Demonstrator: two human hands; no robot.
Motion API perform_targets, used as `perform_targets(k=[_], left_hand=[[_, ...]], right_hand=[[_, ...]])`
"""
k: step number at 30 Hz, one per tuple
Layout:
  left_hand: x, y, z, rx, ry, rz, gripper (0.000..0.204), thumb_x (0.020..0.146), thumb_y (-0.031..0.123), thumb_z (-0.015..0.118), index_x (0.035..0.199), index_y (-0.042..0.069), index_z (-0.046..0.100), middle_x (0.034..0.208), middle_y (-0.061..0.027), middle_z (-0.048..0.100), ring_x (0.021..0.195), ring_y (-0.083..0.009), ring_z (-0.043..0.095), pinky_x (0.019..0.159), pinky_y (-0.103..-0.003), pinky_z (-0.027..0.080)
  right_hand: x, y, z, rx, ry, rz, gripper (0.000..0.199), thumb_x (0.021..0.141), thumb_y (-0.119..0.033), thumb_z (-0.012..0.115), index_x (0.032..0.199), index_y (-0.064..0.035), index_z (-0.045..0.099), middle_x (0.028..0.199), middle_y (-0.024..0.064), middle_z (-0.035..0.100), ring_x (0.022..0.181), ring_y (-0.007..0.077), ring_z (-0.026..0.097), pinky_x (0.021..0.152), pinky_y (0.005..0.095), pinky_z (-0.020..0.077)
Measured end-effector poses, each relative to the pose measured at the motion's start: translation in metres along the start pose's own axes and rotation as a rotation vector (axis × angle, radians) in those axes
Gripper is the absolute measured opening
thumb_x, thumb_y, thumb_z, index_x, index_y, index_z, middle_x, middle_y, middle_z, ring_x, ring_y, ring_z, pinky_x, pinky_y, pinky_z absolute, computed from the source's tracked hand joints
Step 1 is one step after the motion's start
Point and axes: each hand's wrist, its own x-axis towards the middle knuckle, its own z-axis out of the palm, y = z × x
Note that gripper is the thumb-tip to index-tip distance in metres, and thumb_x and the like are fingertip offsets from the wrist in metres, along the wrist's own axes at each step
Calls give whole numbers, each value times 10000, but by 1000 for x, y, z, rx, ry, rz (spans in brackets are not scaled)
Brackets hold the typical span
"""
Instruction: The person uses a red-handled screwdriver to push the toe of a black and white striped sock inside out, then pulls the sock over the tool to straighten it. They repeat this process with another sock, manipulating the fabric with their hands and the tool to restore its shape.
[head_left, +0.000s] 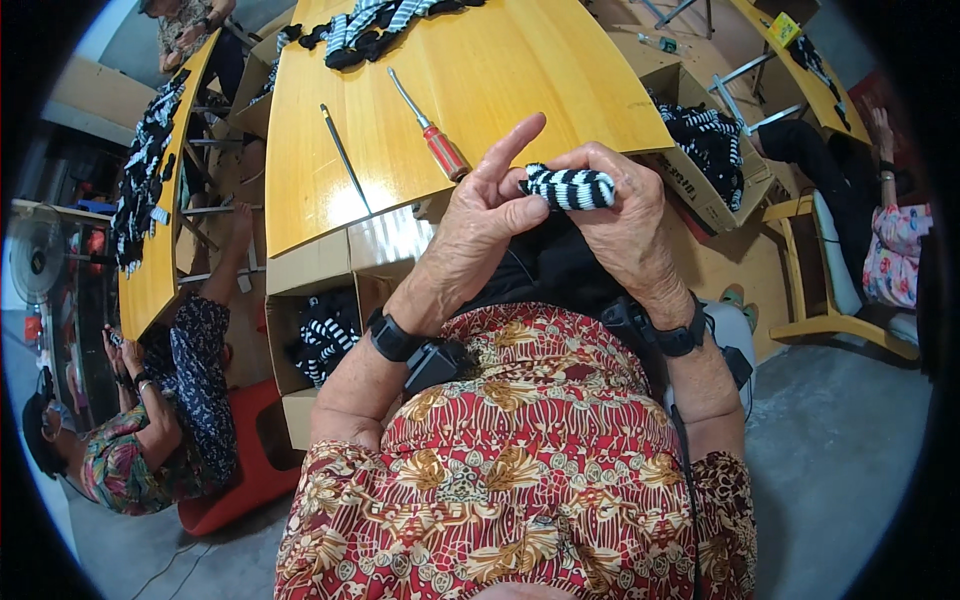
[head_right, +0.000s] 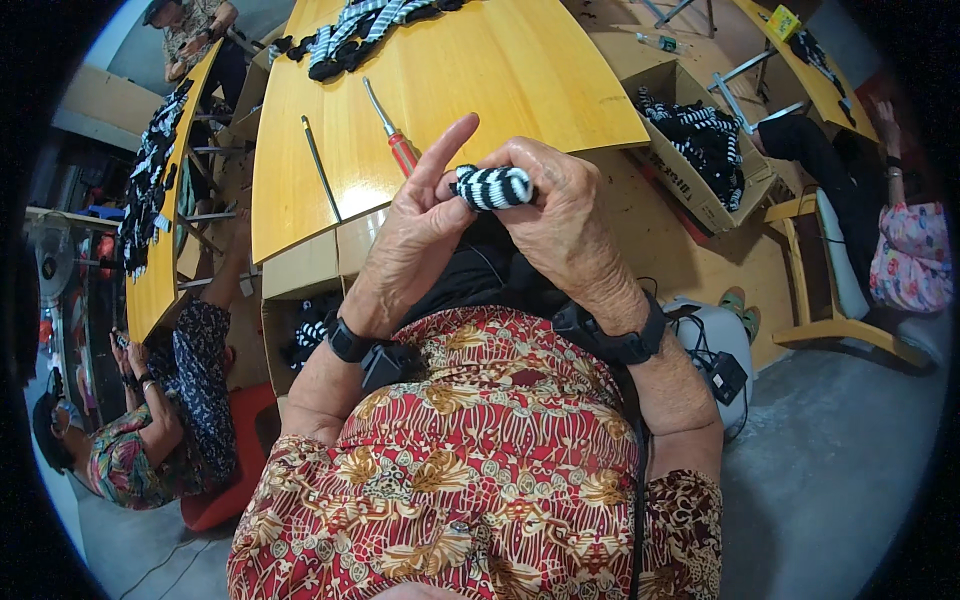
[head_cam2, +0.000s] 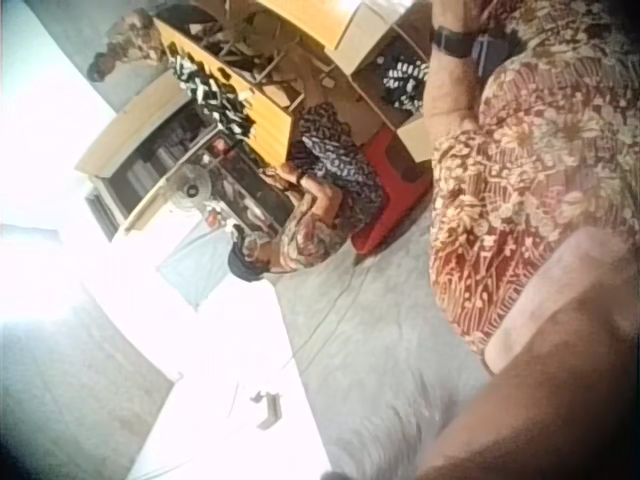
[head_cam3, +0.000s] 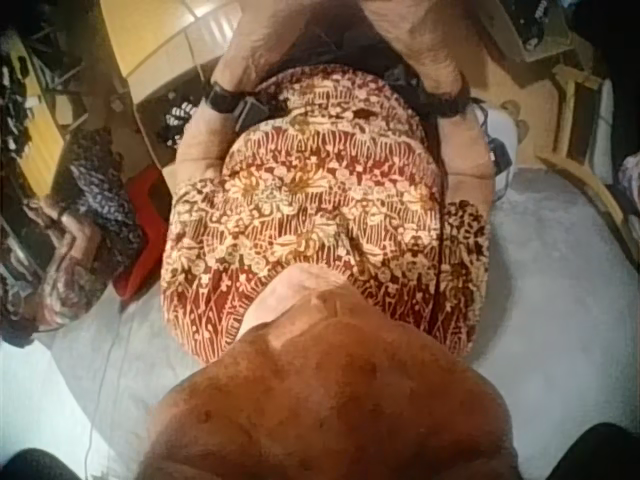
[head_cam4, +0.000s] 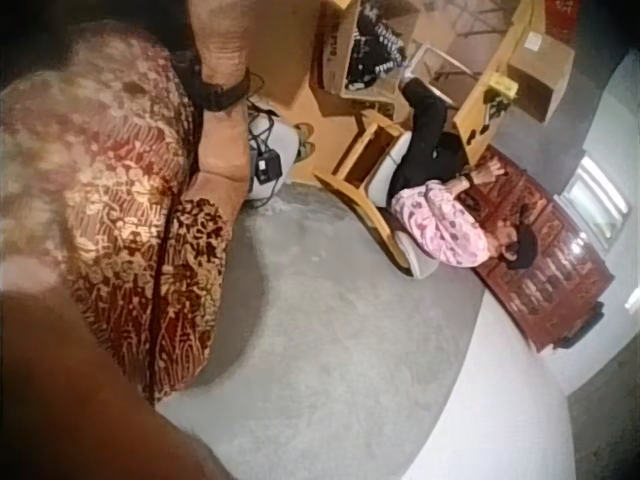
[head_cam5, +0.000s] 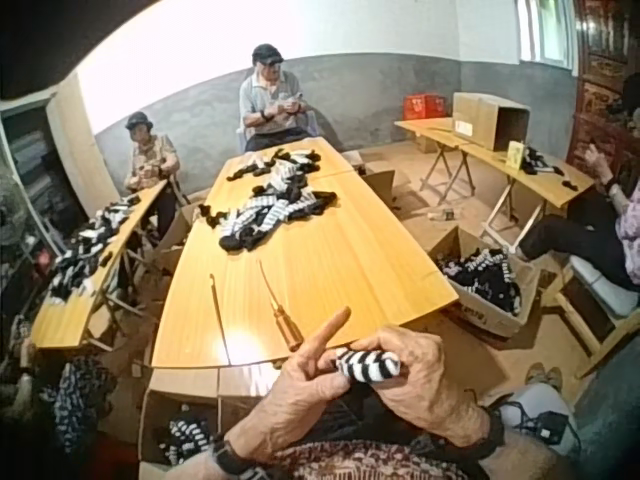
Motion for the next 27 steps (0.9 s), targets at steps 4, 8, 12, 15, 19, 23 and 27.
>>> perform_targets(k=[4, 8, 12, 15, 19, 23, 27], left_hand=[[-7, 7, 1, 11, -47, -39, 841, 784, 129, 771, 1470, 76, 289, 925, 27, 615, 874, -49, 560, 823, -185, 438], [-1, 9, -5, 89, -66, 11, 752, 834, 135, 723, 1462, 75, 313, 885, 30, 620, 824, -36, 559, 775, -171, 445], [-3, 19, -7, 312, -66, 34, 681, 884, 153, 668, 1462, 81, 316, 874, 13, 625, 815, -40, 550, 755, -187, 444], [-4, 19, -11, 327, -70, 0, 667, 896, 154, 653, 1465, 87, 312, 875, 2, 628, 825, -53, 558, 780, -200, 451], [-4, 16, -7, 125, -51, 0, 760, 862, 155, 693, 1486, 100, 261, 896, 5, 623, 859, -62, 565, 823, -209, 454], [-12, 10, -6, 192, -121, 44, 925, 779, 129, 771, 1505, 108, 199, 946, 16, 616, 904, -65, 566, 855, -215, 452], [-16, 8, 0, 83, -36, -23, 1007, 715, 120, 814, 1505, 108, 190, 1083, -18, 633, 942, -80, 593, 898, -236, 447]], right_hand=[[-10, 2, 1, 192, -76, 77, 135, 814, -30, 668, 941, -5, 633, 742, 27, 635, 662, 98, 596, 596, 242, 466], [-8, 15, -9, 556, -189, 431, 156, 909, -88, 588, 1010, 16, 645, 784, -3, 625, 633, 32, 539, 552, 169, 425], [1, 8, -14, 457, -296, 390, 141, 887, -104, 611, 966, 9, 639, 773, -9, 615, 659, 32, 540, 575, 182, 443], [9, 5, -18, 348, -351, 405, 124, 862, -103, 631, 921, 7, 626, 768, -15, 612, 672, 29, 538, 593, 192, 450], [14, 10, -11, 313, -294, 321, 105, 827, -84, 647, 841, 8, 599, 726, -19, 590, 673, 32, 543, 603, 205, 461], [13, -2, -3, 318, -221, 306, 107, 818, -72, 639, 800, 16, 582, 704, -3, 589, 647, 43, 548, 588, 219, 470], [9, 1, 0, 288, -226, 292, 106, 821, -74, 646, 806, 10, 583, 689, -10, 576, 626, 44, 533, 556, 222, 455]])
